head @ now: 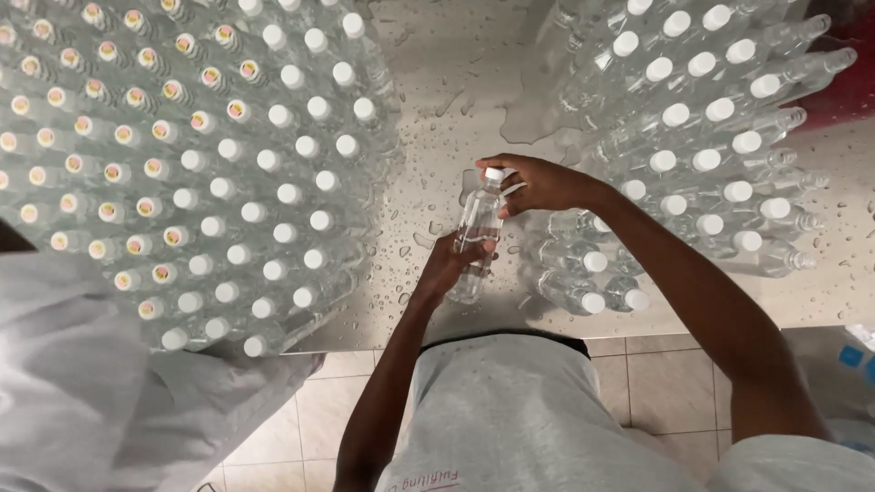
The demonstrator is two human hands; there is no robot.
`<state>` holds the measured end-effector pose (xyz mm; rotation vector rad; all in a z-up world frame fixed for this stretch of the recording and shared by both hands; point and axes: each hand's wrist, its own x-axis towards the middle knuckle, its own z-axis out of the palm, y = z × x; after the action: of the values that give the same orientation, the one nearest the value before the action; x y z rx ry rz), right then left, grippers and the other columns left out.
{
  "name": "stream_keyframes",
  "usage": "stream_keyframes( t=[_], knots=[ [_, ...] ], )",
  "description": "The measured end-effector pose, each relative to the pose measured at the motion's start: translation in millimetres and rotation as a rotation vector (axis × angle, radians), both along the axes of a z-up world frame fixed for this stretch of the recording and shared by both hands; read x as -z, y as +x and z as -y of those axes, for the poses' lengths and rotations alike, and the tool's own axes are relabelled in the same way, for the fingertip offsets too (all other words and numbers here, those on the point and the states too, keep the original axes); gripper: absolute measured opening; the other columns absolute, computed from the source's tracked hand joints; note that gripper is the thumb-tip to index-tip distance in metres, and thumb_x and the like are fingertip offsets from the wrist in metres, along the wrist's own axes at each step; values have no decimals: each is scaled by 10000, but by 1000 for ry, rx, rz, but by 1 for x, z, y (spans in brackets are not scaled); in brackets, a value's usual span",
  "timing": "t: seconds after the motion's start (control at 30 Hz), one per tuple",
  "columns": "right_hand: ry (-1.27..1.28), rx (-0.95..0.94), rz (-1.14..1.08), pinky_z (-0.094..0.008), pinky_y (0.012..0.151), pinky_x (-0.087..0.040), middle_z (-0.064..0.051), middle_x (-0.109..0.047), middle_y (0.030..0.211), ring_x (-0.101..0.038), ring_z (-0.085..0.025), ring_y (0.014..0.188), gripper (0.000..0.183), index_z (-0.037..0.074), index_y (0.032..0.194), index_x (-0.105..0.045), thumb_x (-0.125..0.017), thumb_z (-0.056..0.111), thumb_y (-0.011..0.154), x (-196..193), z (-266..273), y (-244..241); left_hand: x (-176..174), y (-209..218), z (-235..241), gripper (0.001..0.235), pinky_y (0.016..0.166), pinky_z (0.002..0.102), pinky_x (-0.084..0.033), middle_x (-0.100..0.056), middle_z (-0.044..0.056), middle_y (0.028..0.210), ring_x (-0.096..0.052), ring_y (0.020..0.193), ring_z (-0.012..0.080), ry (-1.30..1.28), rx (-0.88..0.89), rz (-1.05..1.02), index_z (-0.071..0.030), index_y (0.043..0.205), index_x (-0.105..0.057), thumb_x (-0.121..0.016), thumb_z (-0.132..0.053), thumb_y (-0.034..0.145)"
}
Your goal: Manually tightening the screw-on caps of plastic water bottles on a production line.
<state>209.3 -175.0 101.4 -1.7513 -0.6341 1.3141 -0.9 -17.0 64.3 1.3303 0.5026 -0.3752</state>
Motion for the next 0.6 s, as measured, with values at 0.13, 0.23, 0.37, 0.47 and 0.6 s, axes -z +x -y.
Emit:
stream_keyframes(
  t=[0.13, 0.23, 0.37, 0.47, 0.6],
  knots=[
    [19, -63, -49, -407, 1129, -556, -205, -479, 1584, -596, -301, 1310, 833, 58, 1664, -422, -812, 90, 928, 13, 6, 26, 28, 5, -4, 613, 998, 439, -587, -799, 170, 1251, -739, 1166, 247, -24, 7, 0, -58, 1439, -709, -842, -412, 957],
    [70, -141, -89, -431, 1088, -561, -169, -550, 1578, -643, -253, 1252, 641, 77, 1641, -482, -685, 127, 1036, 24, 11, 44, 41, 6, -10, 628, 961, 432, -640, -752, 259, 1310, -752, 1149, 292, -100, 3, -1, -7, 1519, -629, -821, -270, 982],
    [-56, -194, 77, -492, 1074, -583, -226, -696, 1416, -742, -360, 1196, 437, 48, 1519, -595, -609, 175, 1101, -3, 7, 43, 16, 11, -15, 736, 1040, 472, -584, -756, 238, 1286, -725, 1198, 319, -7, 96, 61, -1, 1514, -619, -885, -374, 937],
    [-152, -267, 237, -450, 938, -593, -126, -786, 1095, -773, -278, 973, 327, 94, 1345, -667, -602, 324, 1122, -6, 8, 39, 5, 15, -24, 831, 1030, 454, -597, -765, 203, 1217, -733, 1150, 289, 61, 148, 63, -6, 1523, -577, -936, -386, 877],
    [-384, -359, 546, -487, 799, -570, -68, -811, 755, -769, -303, 717, 769, 111, 855, -732, -333, 703, 1139, 32, 18, 29, -17, 18, -28, 896, 1044, 464, -600, -783, 160, 1209, -780, 1164, 282, 298, 235, 17, -66, 1556, -526, -954, -394, 841]
  ],
)
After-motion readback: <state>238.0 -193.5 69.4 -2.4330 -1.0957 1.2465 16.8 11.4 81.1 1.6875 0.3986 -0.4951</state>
